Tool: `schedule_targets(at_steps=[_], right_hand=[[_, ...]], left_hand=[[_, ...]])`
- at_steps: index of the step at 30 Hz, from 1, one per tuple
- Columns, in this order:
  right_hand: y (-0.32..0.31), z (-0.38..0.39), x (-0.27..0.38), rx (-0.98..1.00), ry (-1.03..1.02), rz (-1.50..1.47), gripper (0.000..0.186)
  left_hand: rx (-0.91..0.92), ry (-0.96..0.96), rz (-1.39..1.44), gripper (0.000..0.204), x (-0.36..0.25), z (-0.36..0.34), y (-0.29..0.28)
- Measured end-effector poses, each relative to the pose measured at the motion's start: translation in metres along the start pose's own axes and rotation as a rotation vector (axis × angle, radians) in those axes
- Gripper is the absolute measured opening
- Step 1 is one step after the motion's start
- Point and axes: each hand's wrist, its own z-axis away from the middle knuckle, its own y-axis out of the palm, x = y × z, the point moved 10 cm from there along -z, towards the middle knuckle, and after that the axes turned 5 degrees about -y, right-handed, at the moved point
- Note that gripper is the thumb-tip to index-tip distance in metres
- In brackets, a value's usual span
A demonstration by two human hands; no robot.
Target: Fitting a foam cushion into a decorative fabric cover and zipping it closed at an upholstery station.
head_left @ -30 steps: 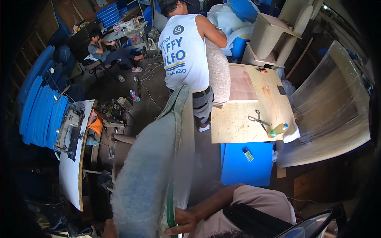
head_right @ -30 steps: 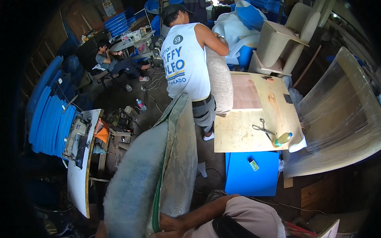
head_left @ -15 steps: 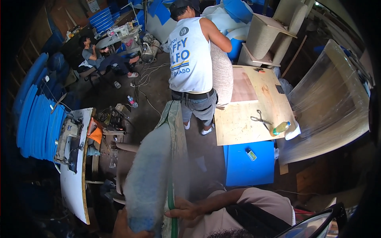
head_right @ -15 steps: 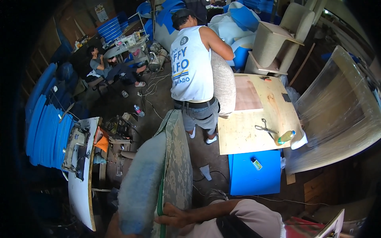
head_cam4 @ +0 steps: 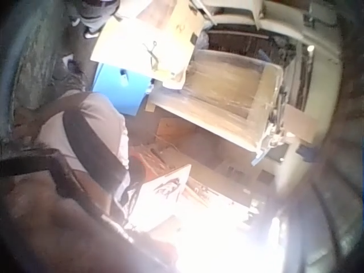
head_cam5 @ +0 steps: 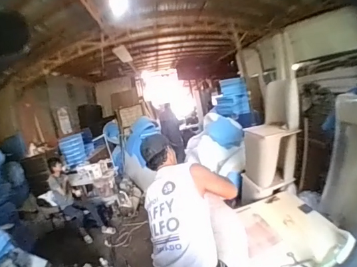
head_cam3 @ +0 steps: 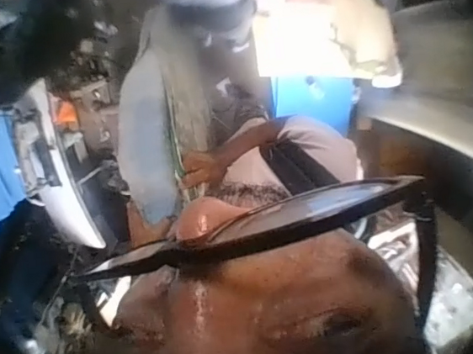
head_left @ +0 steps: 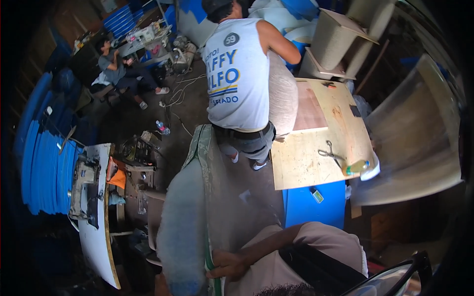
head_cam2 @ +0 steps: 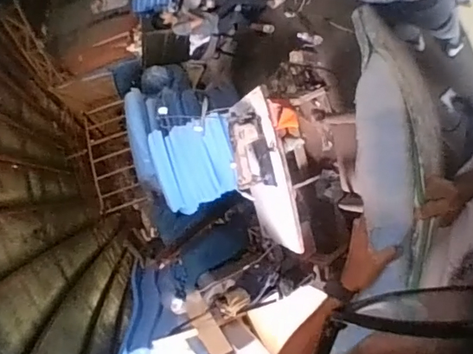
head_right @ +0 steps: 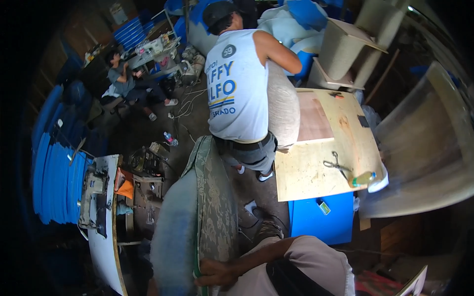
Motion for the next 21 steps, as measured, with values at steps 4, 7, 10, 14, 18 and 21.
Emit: schedule_targets(at_steps=[4,7,10,14,18,21], right_hand=[[-0.047,-0.005,0.020,0.072,-0.100,0.031,0.032],[-0.086,-0.009,0.024,0.171,-0.169,0.375,0.023],[-0.123,-0.010,0.015,0.113,-0.068,0.368,0.018],[-0.161,0.019,-0.022,0.148,0.068,0.485,0.016],[-0.197,0.076,-0.108,-0.063,0.926,-0.015,0.015],[-0.223,0.065,-0.111,-0.110,0.864,0.150,0.017]], left_hand=[[-0.166,-0.003,-0.095,0.088,-0.026,-0.006,0.009],[-0.275,-0.042,-0.133,0.084,-0.045,-0.026,0.005],[-0.168,-0.007,-0.100,0.102,-0.077,-0.075,0.015],[-0.245,0.085,0.016,0.097,-0.104,-0.117,0.024],[-0.297,0.080,0.066,0.091,-0.106,-0.152,0.029],[-0.272,0.117,0.034,0.093,-0.121,-0.169,0.027]])
